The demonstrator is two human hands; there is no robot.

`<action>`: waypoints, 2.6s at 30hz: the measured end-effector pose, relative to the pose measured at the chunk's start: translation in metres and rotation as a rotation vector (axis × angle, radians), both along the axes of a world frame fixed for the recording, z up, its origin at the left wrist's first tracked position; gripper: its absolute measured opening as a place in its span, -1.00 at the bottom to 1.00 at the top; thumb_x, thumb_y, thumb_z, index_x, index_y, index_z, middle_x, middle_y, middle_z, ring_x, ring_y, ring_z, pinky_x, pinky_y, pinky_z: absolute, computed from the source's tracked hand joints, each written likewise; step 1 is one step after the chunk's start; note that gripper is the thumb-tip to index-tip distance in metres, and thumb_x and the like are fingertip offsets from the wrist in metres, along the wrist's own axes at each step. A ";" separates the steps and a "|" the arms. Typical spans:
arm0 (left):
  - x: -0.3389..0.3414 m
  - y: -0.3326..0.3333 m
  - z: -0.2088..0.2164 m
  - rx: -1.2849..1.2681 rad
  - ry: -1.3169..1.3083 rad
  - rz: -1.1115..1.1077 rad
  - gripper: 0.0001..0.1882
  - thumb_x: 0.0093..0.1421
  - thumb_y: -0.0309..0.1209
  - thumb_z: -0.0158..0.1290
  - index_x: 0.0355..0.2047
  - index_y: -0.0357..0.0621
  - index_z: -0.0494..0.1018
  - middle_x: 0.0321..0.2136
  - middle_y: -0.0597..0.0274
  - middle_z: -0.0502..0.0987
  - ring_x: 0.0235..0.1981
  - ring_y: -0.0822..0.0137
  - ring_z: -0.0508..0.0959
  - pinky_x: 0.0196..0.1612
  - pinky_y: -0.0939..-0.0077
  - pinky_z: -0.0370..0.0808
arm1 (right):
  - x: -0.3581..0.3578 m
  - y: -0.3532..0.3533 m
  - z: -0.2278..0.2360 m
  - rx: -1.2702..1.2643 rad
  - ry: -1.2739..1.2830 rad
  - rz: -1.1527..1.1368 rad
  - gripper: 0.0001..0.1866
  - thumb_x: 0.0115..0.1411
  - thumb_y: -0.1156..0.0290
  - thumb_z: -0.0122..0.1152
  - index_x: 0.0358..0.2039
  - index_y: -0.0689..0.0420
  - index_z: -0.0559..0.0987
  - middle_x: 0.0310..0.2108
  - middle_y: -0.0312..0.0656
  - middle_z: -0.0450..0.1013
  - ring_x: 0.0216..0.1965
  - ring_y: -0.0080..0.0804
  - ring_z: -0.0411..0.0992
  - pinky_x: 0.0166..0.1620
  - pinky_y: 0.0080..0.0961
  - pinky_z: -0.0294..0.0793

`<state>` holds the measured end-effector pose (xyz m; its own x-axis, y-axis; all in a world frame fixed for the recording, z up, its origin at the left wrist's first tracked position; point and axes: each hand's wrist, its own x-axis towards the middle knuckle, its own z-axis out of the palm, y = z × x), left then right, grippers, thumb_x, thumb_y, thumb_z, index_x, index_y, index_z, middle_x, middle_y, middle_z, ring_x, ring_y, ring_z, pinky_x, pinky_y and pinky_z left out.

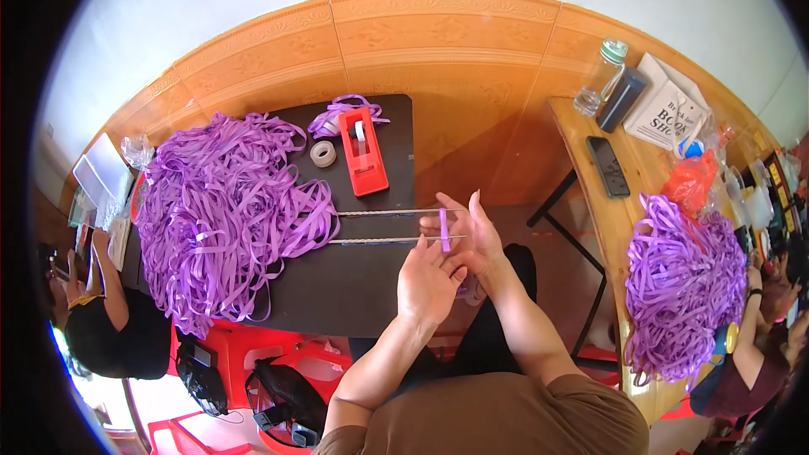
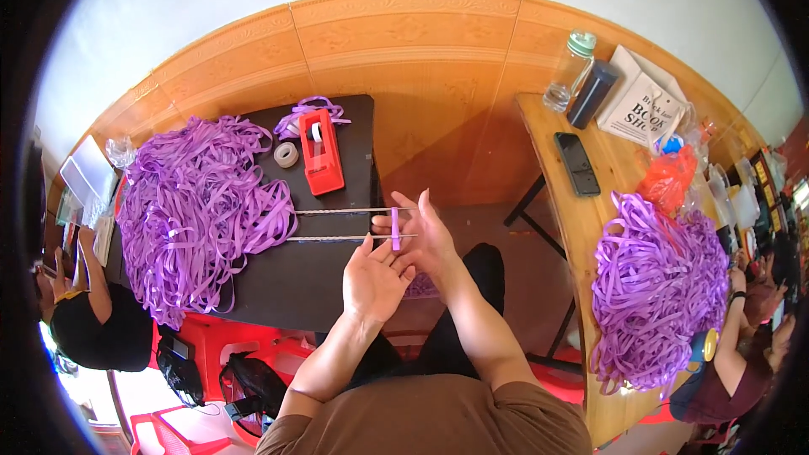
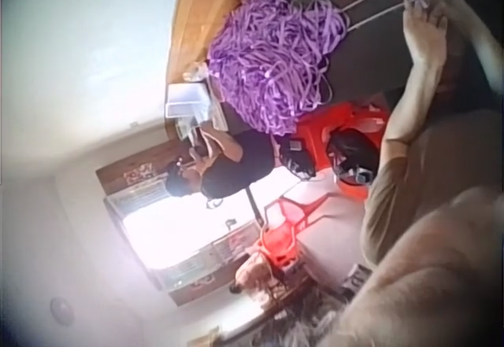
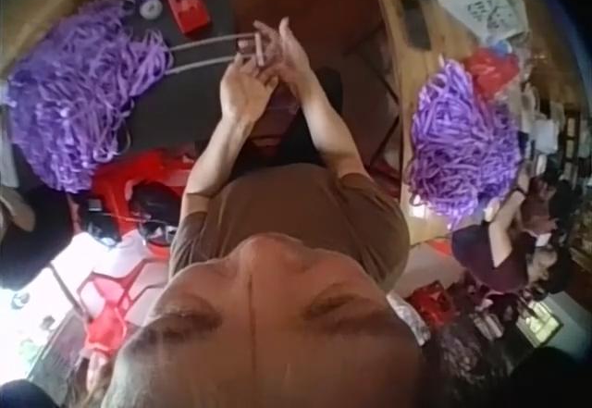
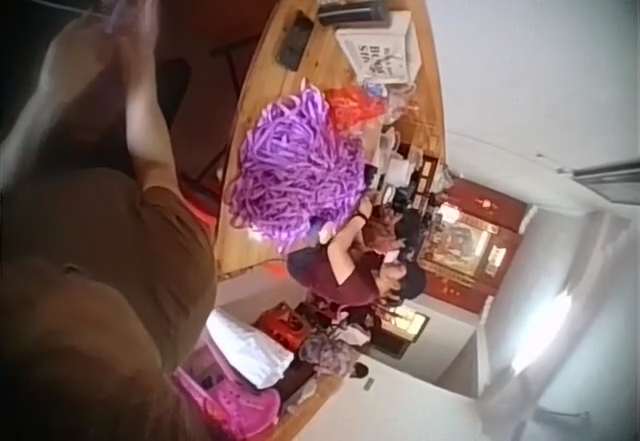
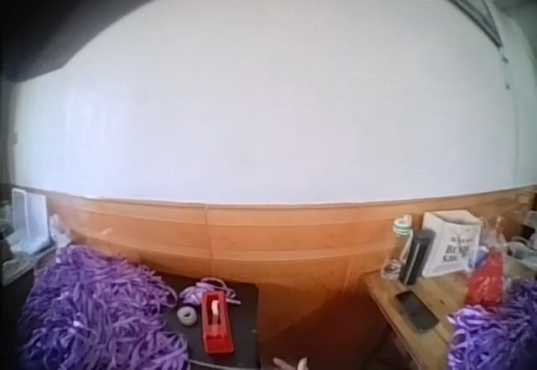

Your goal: Winding purple ribbons around a metal jig to create decorative pompoms or bows.

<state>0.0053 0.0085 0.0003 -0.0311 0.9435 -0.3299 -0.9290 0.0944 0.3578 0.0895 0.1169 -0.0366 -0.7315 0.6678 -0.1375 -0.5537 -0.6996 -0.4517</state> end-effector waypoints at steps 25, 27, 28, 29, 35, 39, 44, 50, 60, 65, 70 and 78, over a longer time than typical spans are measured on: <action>0.000 0.000 -0.002 0.001 0.000 0.004 -0.49 0.28 -0.04 -0.21 -0.01 -0.23 0.29 -0.09 0.20 0.35 -0.11 0.28 0.36 -0.06 0.42 0.23 | 0.003 -0.006 0.018 0.731 -0.681 -0.457 -0.55 0.03 0.71 0.17 -0.04 0.23 0.32 -0.55 -0.28 0.43 -0.53 -0.65 0.35 -0.41 -0.69 0.33; 0.000 0.000 -0.003 0.000 0.006 0.003 -0.49 0.28 -0.04 -0.21 -0.01 -0.24 0.29 -0.09 0.20 0.35 -0.11 0.28 0.36 -0.06 0.42 0.23 | 0.004 -0.007 0.014 0.745 -0.701 -0.466 -0.57 0.03 0.70 0.17 -0.05 0.24 0.34 -0.54 -0.26 0.44 -0.52 -0.64 0.36 -0.40 -0.69 0.33; 0.000 0.000 -0.004 -0.001 0.011 0.003 -0.49 0.28 -0.04 -0.21 -0.01 -0.24 0.28 -0.09 0.20 0.36 -0.10 0.27 0.36 -0.06 0.42 0.23 | 0.005 -0.007 0.012 0.746 -0.719 -0.467 -0.59 0.04 0.70 0.17 -0.06 0.25 0.35 -0.51 -0.23 0.46 -0.51 -0.62 0.38 -0.38 -0.69 0.35; 0.000 0.000 -0.004 -0.001 0.012 0.002 -0.49 0.28 -0.04 -0.21 -0.01 -0.24 0.28 -0.09 0.20 0.36 -0.10 0.27 0.36 -0.06 0.42 0.23 | 0.006 -0.008 0.010 0.747 -0.737 -0.468 -0.60 0.05 0.69 0.17 -0.07 0.25 0.36 -0.49 -0.20 0.48 -0.49 -0.60 0.40 -0.37 -0.69 0.37; 0.000 -0.002 0.000 -0.003 0.023 -0.008 -0.48 0.28 -0.04 -0.21 0.00 -0.27 0.28 -0.09 0.17 0.37 -0.08 0.23 0.38 -0.07 0.41 0.26 | 0.015 -0.005 0.010 0.410 -0.524 -0.195 -0.58 0.19 0.56 0.04 0.09 0.23 0.30 -0.40 -0.12 0.51 -0.41 -0.50 0.48 -0.27 -0.59 0.47; 0.000 -0.001 -0.001 0.002 0.016 -0.004 -0.50 0.30 -0.05 -0.23 -0.01 -0.25 0.28 -0.08 0.17 0.37 -0.10 0.23 0.40 -0.09 0.40 0.26 | 0.007 -0.009 -0.001 0.666 -0.702 -0.579 -0.54 0.27 0.45 -0.01 0.17 0.19 0.20 -0.36 -0.10 0.51 -0.36 -0.48 0.47 -0.25 -0.56 0.47; 0.000 -0.001 0.001 -0.015 0.030 0.006 -0.47 0.28 -0.03 -0.20 0.00 -0.27 0.28 -0.08 0.17 0.37 -0.09 0.22 0.39 -0.07 0.41 0.26 | 0.005 -0.015 0.019 0.550 -0.721 -0.532 -0.54 0.28 0.39 0.02 0.16 0.18 0.22 -0.38 -0.08 0.49 -0.43 -0.47 0.44 -0.30 -0.53 0.46; 0.002 0.000 -0.003 0.011 0.029 0.002 -0.47 0.27 -0.03 -0.21 0.01 -0.26 0.27 -0.08 0.18 0.37 -0.09 0.23 0.39 -0.07 0.42 0.25 | 0.004 -0.010 0.021 0.266 -0.543 -0.208 -0.48 0.27 0.29 0.04 0.15 0.29 0.20 -0.33 -0.05 0.45 -0.30 -0.35 0.49 -0.30 -0.47 0.49; 0.000 -0.001 -0.004 -0.003 0.042 0.010 -0.52 0.30 -0.06 -0.23 -0.01 -0.21 0.28 -0.10 0.20 0.38 -0.13 0.26 0.40 -0.10 0.41 0.26 | -0.004 -0.004 0.024 0.416 -0.616 -0.301 -0.56 0.09 0.46 0.27 -0.02 0.26 0.41 -0.33 -0.09 0.50 -0.31 -0.42 0.50 -0.29 -0.56 0.49; 0.003 0.001 -0.007 -0.044 0.081 0.035 -0.61 0.32 -0.11 -0.23 -0.04 -0.13 0.30 -0.11 0.25 0.39 -0.13 0.27 0.40 -0.11 0.41 0.26 | -0.007 0.001 0.019 0.450 -0.634 -0.249 -0.74 0.01 0.61 0.27 -0.23 0.27 0.53 -0.45 -0.16 0.52 -0.44 -0.46 0.52 -0.35 -0.57 0.52; 0.012 -0.001 -0.005 -0.033 0.205 -0.031 -0.66 0.31 -0.20 -0.20 -0.02 -0.11 0.33 -0.09 0.26 0.41 -0.13 0.27 0.43 -0.10 0.38 0.29 | 0.006 0.015 0.002 0.443 -0.549 -0.310 -0.75 -0.03 0.69 0.24 -0.26 0.35 0.53 -0.45 -0.06 0.52 -0.44 -0.35 0.53 -0.32 -0.51 0.54; 0.016 -0.053 0.018 0.164 0.383 -0.428 -0.65 0.31 -0.42 -0.13 0.07 -0.29 0.35 -0.06 0.14 0.48 -0.17 0.39 0.51 -0.17 0.57 0.41 | 0.046 0.008 -0.010 0.524 -0.640 -0.459 -0.77 0.05 0.64 0.24 -0.22 0.28 0.52 -0.44 -0.16 0.52 -0.44 -0.46 0.53 -0.39 -0.54 0.59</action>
